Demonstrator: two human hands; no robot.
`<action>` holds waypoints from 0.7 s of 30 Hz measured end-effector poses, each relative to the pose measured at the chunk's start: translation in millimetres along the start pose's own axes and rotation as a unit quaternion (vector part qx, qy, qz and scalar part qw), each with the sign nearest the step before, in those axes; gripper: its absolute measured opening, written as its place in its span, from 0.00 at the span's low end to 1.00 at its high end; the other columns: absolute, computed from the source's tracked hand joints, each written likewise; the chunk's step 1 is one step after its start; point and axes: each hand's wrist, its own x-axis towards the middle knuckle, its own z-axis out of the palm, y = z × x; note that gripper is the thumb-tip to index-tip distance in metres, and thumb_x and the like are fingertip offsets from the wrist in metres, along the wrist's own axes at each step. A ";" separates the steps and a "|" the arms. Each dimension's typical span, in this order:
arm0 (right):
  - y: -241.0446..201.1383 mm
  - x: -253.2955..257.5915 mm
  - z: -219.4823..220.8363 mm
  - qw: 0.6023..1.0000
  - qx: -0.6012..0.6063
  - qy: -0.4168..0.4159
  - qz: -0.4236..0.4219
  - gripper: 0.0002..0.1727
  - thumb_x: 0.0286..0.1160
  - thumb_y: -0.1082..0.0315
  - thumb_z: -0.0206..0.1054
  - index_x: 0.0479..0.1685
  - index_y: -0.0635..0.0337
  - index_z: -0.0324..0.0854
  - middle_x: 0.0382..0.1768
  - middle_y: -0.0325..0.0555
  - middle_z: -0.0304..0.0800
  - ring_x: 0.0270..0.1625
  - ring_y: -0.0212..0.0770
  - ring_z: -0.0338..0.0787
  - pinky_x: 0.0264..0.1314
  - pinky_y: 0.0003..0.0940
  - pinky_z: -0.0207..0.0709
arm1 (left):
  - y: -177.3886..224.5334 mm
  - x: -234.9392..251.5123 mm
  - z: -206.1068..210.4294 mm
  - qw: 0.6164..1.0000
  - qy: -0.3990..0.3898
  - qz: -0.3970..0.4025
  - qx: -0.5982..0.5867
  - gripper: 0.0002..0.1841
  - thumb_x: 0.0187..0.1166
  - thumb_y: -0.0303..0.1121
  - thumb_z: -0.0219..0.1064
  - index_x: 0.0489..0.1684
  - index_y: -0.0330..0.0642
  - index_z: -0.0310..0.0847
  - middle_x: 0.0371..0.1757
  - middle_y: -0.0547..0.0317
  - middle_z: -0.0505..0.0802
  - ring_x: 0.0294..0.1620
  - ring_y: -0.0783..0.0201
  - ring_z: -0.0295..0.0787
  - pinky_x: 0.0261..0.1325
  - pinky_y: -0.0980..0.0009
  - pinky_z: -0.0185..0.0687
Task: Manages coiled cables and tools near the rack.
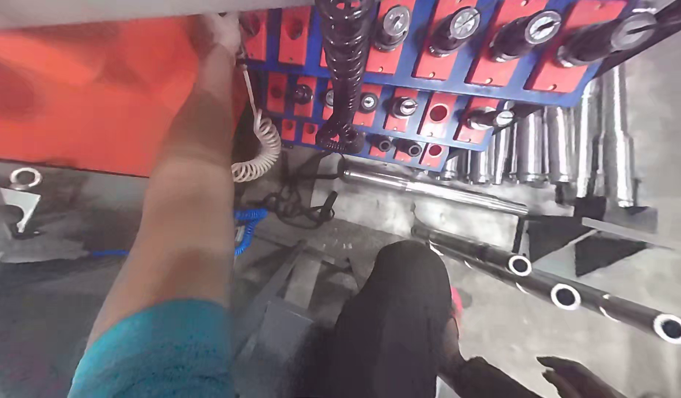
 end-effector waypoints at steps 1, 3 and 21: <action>-2.4 0.8 -0.4 1.000 0.003 -0.002 0.006 0.24 0.91 0.56 0.54 0.72 0.67 0.78 0.57 0.68 0.90 0.58 0.63 0.93 0.65 0.62 0.82 | 6.9 -8.2 -1.9 1.000 0.004 0.005 0.026 0.25 0.81 0.41 0.68 0.72 0.36 0.79 0.70 0.44 0.87 0.74 0.55 0.81 0.80 0.56 0.69; -9.0 1.4 -0.5 1.000 0.017 0.002 0.012 0.24 0.91 0.57 0.54 0.72 0.67 0.78 0.57 0.69 0.90 0.57 0.63 0.93 0.66 0.60 0.82 | 0.7 -8.4 6.3 0.999 -0.002 0.027 0.027 0.29 0.83 0.45 0.67 0.78 0.35 0.75 0.76 0.43 0.83 0.81 0.54 0.75 0.86 0.57 0.61; 1.6 -0.7 -1.0 1.000 0.004 -0.003 -0.003 0.24 0.90 0.56 0.56 0.72 0.65 0.80 0.55 0.65 0.92 0.55 0.62 0.94 0.63 0.63 0.82 | -61.2 3.0 43.0 0.994 -0.075 0.053 0.058 0.35 0.80 0.45 0.68 0.83 0.33 0.66 0.80 0.39 0.78 0.84 0.50 0.70 0.87 0.55 0.61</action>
